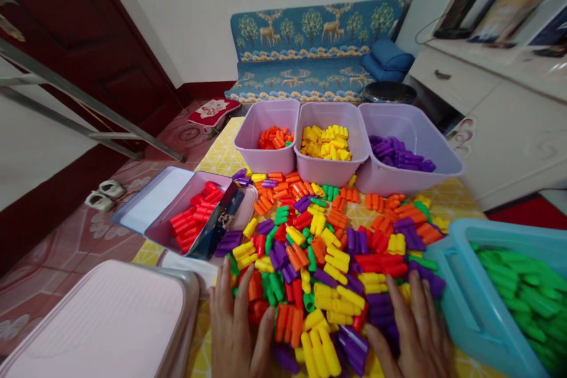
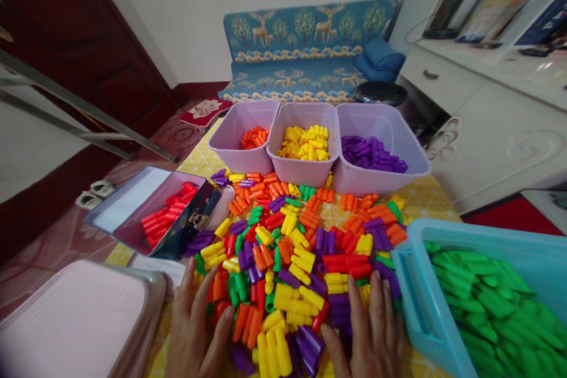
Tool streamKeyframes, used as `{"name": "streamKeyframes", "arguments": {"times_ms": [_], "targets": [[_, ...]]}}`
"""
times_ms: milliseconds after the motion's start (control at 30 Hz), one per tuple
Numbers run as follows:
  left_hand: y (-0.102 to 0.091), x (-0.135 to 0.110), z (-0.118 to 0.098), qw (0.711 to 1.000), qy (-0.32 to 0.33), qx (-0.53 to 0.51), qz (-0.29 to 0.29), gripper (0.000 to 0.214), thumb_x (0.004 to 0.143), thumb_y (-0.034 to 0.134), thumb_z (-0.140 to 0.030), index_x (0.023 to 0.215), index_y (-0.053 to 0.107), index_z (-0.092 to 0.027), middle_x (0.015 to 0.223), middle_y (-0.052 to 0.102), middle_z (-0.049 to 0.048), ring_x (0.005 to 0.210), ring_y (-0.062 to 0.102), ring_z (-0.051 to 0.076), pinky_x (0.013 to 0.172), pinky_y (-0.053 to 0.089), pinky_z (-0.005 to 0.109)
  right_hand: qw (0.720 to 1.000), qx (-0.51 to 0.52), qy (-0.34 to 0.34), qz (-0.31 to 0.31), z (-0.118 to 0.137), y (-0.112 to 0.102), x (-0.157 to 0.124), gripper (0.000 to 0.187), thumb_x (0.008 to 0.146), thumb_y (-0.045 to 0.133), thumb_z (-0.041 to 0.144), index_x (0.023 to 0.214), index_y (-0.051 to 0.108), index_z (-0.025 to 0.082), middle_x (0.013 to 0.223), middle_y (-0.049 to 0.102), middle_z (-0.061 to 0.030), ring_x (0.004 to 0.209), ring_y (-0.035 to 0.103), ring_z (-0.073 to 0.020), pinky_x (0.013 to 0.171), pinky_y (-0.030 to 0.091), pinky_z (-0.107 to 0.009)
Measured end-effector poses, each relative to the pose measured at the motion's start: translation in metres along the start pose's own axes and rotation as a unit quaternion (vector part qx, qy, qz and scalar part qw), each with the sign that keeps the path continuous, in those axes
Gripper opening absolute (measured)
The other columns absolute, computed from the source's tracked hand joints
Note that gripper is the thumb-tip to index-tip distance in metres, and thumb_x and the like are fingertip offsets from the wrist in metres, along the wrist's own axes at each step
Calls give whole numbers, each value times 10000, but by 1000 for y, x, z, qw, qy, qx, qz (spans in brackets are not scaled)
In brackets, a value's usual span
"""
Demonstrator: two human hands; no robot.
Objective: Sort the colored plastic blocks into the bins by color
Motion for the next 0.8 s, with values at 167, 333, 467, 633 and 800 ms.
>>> {"name": "streamKeyframes", "arguments": {"times_ms": [167, 333, 467, 633, 800], "targets": [[13, 16, -20, 999, 35, -12, 29, 592, 872, 506, -331, 1432, 311, -327, 1579, 138, 54, 1427, 186, 335, 1092, 248, 628, 994, 103, 39, 2, 21, 8, 18, 635, 906, 415, 386, 1490, 179, 313, 1586, 129, -56, 1431, 162, -357, 1071, 267, -644], [22, 27, -44, 993, 89, -24, 67, 675, 840, 555, -430, 1450, 285, -326, 1568, 181, 75, 1401, 237, 350, 1066, 290, 624, 971, 225, 73, 31, 47, 18, 30, 561, 930, 408, 375, 1463, 243, 322, 1583, 140, -36, 1444, 146, -308, 1104, 266, -589], [23, 33, -62, 983, 127, -76, 107, 654, 867, 525, -406, 1460, 266, -313, 1573, 168, 64, 1424, 213, 323, 1092, 314, 573, 946, 310, 90, 40, 70, 14, 47, 504, 952, 378, 390, 1444, 296, 324, 1581, 163, -18, 1449, 147, -272, 1129, 260, -544], [21, 48, -81, 963, 137, -180, 146, 574, 943, 354, -274, 1485, 169, -321, 1573, 181, 36, 1445, 198, 244, 1125, 337, 501, 897, 421, 62, 117, 92, -12, 76, 570, 968, 319, 428, 1501, 155, 312, 1558, 255, -14, 1434, 217, -202, 1133, 319, -419], [21, 71, -81, 958, 178, -175, 139, 560, 917, 422, -288, 1458, 272, -296, 1533, 295, 42, 1445, 188, 269, 1144, 288, 539, 948, 295, -27, 118, 77, -17, 90, 640, 943, 392, 452, 1510, 141, 294, 1563, 238, -35, 1439, 195, -246, 1157, 243, -485]]}}
Point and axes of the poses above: each hand's wrist, its own x-axis towards the middle knuckle, its own y-axis out of the palm, z = x × y, the point moved 1 cm from there along x, towards the middle knuckle
